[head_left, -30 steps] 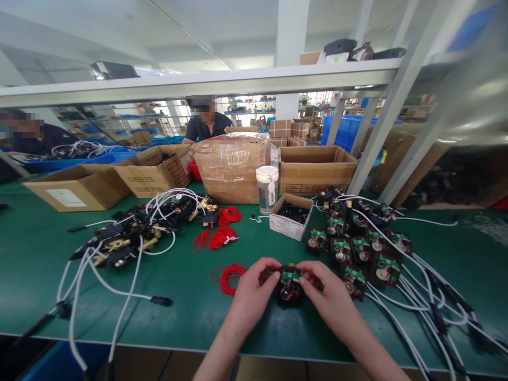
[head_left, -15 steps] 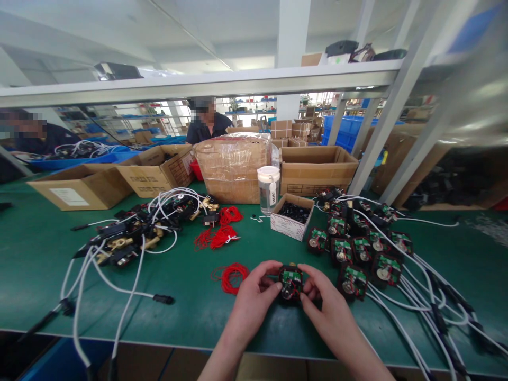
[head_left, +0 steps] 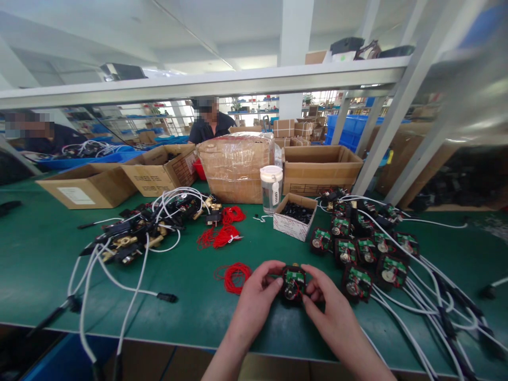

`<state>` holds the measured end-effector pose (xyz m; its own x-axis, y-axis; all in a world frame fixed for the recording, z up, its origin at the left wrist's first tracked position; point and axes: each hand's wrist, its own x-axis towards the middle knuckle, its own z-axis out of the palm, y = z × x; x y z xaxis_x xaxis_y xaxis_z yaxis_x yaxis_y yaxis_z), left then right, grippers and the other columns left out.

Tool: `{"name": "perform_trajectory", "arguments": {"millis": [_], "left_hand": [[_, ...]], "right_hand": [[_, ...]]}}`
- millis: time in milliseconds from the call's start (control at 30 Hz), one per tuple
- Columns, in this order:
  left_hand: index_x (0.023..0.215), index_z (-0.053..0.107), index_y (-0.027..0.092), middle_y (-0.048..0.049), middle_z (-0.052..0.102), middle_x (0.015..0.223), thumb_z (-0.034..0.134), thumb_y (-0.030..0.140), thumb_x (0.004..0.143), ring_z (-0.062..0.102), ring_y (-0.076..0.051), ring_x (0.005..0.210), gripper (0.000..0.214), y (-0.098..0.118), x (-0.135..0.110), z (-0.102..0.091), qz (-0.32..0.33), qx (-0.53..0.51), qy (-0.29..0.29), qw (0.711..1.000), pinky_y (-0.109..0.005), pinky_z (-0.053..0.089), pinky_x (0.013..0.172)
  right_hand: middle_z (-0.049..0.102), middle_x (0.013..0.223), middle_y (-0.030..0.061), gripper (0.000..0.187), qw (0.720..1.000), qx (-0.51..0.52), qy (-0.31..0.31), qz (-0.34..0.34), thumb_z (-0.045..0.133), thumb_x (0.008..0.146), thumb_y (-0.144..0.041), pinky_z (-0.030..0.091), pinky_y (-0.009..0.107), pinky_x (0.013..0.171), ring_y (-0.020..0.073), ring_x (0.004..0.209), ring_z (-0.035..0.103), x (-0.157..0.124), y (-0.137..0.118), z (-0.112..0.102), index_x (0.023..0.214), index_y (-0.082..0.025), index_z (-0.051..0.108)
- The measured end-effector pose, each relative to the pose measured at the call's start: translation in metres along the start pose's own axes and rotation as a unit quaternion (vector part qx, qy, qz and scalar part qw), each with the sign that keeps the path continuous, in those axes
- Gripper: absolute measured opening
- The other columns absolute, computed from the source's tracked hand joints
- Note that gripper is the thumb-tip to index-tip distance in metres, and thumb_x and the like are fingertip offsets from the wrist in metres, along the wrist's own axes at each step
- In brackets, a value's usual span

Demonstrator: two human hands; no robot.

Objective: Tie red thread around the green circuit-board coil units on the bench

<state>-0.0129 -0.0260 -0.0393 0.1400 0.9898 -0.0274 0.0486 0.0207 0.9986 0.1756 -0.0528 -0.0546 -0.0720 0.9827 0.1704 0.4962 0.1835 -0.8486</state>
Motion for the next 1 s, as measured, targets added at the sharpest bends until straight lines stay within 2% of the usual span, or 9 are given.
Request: {"name": "perform_trajectory", "arguments": {"millis": [333,500,767,1000], "left_hand": [[0.114,0.069,0.021,-0.0061,0.074,0.111,0.058,0.013,0.081,0.067,-0.019,0.09,0.035,0.012,-0.003,0.001,0.026,0.073,0.017,0.997,-0.031,0.053,0.084],[0.11,0.071,0.023,-0.0029,0.075,0.107,0.057,0.009,0.079,0.068,-0.017,0.085,0.037,0.016,-0.002,-0.001,0.044,0.122,0.011,0.992,-0.029,0.054,0.081],[0.099,0.073,0.027,0.0029,0.076,0.096,0.058,0.012,0.084,0.07,-0.016,0.083,0.026,0.033,0.005,-0.006,0.095,0.231,-0.008,0.968,-0.026,0.053,0.081],[0.104,0.071,0.025,0.0007,0.075,0.103,0.057,0.011,0.081,0.069,-0.016,0.083,0.03,0.03,0.001,-0.003,0.073,0.193,0.0,0.979,-0.027,0.054,0.08]], "right_hand": [[0.06,0.097,0.0021,0.054,1.0,-0.006,0.013,-0.011,0.05,0.085,-0.014,0.055,0.035,0.082,0.0179,0.085,0.062,-0.002,0.0,0.001,0.137,-0.025,0.053],[0.061,0.096,0.0021,0.055,1.0,-0.007,0.021,-0.018,0.052,0.084,-0.014,0.055,0.035,0.081,0.0182,0.084,0.063,-0.002,0.0,0.0,0.138,-0.026,0.054],[0.06,0.097,0.0022,0.056,1.0,-0.005,0.015,-0.018,0.051,0.083,-0.014,0.055,0.035,0.082,0.0181,0.084,0.062,-0.001,-0.001,-0.001,0.138,-0.025,0.053],[0.061,0.097,0.0025,0.057,1.0,-0.005,0.014,-0.018,0.051,0.083,-0.013,0.055,0.035,0.082,0.0188,0.085,0.063,-0.002,-0.002,0.0,0.138,-0.026,0.053]]}}
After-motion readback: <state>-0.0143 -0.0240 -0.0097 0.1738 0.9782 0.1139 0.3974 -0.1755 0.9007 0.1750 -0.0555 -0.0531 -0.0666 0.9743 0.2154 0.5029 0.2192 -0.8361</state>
